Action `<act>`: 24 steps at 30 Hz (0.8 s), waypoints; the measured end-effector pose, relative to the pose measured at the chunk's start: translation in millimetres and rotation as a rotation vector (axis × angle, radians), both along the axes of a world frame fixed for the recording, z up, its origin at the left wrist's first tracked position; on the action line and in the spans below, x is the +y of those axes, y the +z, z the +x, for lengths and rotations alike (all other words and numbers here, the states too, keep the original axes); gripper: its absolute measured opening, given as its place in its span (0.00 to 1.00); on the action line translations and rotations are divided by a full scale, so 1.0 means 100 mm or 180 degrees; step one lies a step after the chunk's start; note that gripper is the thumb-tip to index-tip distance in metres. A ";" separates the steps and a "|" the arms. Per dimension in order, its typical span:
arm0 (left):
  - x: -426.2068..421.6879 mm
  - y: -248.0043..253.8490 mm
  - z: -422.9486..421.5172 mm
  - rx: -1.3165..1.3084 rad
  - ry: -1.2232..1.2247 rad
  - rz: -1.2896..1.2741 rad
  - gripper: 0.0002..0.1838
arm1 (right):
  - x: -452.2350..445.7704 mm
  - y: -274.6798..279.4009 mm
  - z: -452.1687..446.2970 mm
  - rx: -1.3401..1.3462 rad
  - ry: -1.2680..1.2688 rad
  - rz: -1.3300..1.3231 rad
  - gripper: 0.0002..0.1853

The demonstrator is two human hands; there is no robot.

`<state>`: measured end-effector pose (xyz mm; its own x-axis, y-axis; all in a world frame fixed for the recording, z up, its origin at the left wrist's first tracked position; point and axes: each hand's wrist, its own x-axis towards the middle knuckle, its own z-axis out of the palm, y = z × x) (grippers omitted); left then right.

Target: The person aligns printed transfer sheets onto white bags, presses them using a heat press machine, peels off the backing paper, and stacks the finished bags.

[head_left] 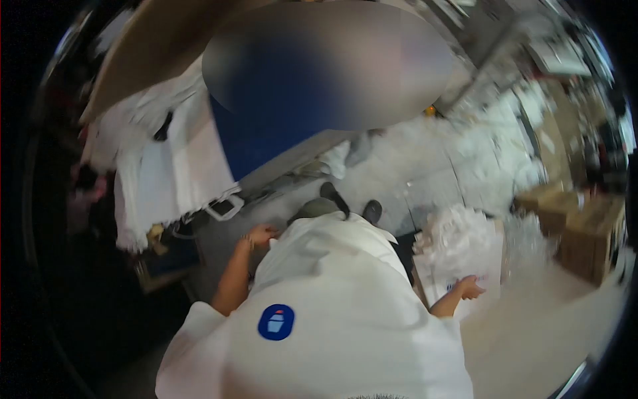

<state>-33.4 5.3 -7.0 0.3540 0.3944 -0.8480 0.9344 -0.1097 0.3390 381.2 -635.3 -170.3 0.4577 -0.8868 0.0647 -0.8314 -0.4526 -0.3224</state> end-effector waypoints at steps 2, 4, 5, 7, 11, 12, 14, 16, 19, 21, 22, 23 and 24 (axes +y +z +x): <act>0.19 0.52 0.20 -0.0183 0.1174 -0.0744 0.16 | 0.70 0.41 0.49 -0.0197 0.0781 0.0067 0.43; 0.50 1.21 0.32 -0.0781 0.1426 -0.1009 0.14 | 1.29 0.35 0.97 -0.1166 0.2196 -0.0005 0.39; 0.70 1.40 0.29 -0.1099 0.1557 -0.0857 0.14 | 1.47 0.08 1.26 -0.1948 0.3031 -0.0083 0.37; 1.29 1.40 0.02 -0.1610 0.1863 -0.0083 0.12 | 2.50 0.54 1.49 -0.1547 0.3919 0.1093 0.24; 2.43 0.84 -0.66 -0.1626 0.2428 0.2397 0.13 | 4.35 1.43 1.47 -0.1553 0.6046 0.1435 0.16; 2.76 0.61 -0.86 -0.1494 0.2207 0.2905 0.17 | 4.69 1.50 1.47 -0.1608 0.6324 0.1255 0.17; 2.97 0.51 -0.97 -0.0572 0.2340 0.3465 0.32 | 5.27 1.71 1.48 -0.1316 0.6595 0.1162 0.16; 3.41 0.20 -1.33 -0.0018 0.2492 0.3227 0.50 | 5.71 1.85 1.59 -0.1156 0.6796 0.0838 0.20; 3.68 0.02 -1.52 0.0265 0.2361 0.3358 0.51 | 6.16 1.90 1.72 -0.0589 0.6341 0.0168 0.32; 3.73 -0.06 -1.53 0.0452 0.2311 0.3362 0.45 | 6.31 1.82 1.82 -0.0643 0.6225 -0.0364 0.38; 3.66 0.08 -1.50 0.0589 0.2283 0.3353 0.41 | 6.37 1.82 1.82 -0.0449 0.6061 -0.0521 0.39; 3.61 0.18 -1.46 0.0622 0.2360 0.3397 0.37 | 6.41 1.79 1.84 -0.0456 0.5968 -0.0548 0.39; 3.59 0.23 -1.41 0.0647 0.2435 0.3447 0.34 | 6.43 1.74 1.88 -0.0311 0.5992 -0.0454 0.40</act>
<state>-174.6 364.3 15.6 -0.3496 0.9369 0.0041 0.9042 0.3363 0.2633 569.7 7.8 3.3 0.6840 0.7107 0.1647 0.7281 -0.6510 -0.2145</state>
